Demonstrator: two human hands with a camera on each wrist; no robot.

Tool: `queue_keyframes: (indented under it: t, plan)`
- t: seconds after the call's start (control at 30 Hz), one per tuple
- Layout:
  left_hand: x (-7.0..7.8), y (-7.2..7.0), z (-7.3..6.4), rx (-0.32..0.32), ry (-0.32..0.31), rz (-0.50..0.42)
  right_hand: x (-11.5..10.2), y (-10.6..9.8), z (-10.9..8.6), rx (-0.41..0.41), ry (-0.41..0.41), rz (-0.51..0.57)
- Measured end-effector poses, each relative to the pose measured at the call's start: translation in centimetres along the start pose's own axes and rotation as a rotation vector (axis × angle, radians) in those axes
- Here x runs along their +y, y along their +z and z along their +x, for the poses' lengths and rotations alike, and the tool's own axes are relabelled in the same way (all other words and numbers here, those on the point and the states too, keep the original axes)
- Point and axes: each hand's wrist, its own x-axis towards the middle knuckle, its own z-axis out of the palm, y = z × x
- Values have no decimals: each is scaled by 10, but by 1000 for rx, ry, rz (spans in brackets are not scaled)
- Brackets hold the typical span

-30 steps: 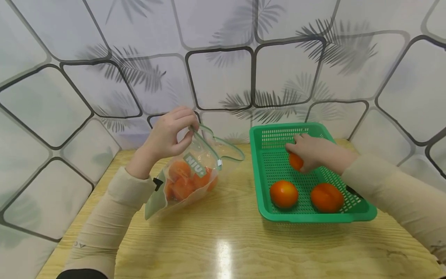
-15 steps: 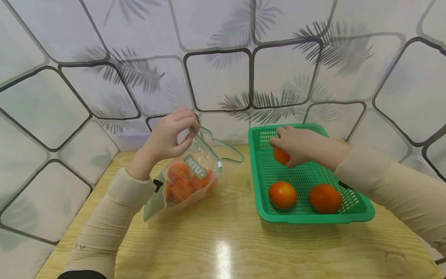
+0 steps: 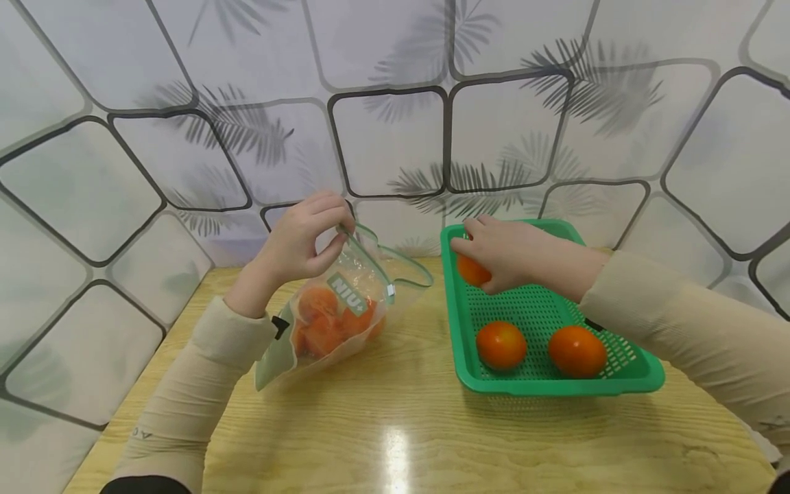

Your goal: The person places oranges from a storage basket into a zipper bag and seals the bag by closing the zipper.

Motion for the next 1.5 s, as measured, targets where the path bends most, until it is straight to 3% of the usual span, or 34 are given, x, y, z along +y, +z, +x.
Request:
queue_keyframes:
  t: [0.4,0.8,1.2,1.5]
  plan:
    - [1,-1,0,-10,-2,-18,-14,-17,11,88,-51,-67]
    - [0,-2,0,-15,0,-19,-23,-23,24,134,-70,-14]
    - [1,-4,0,-19,2,-26,-29,-27,31,101,-32,47]
    - [1,-2,-1,-11,5,-24,-31,-26,39,141,-43,123]
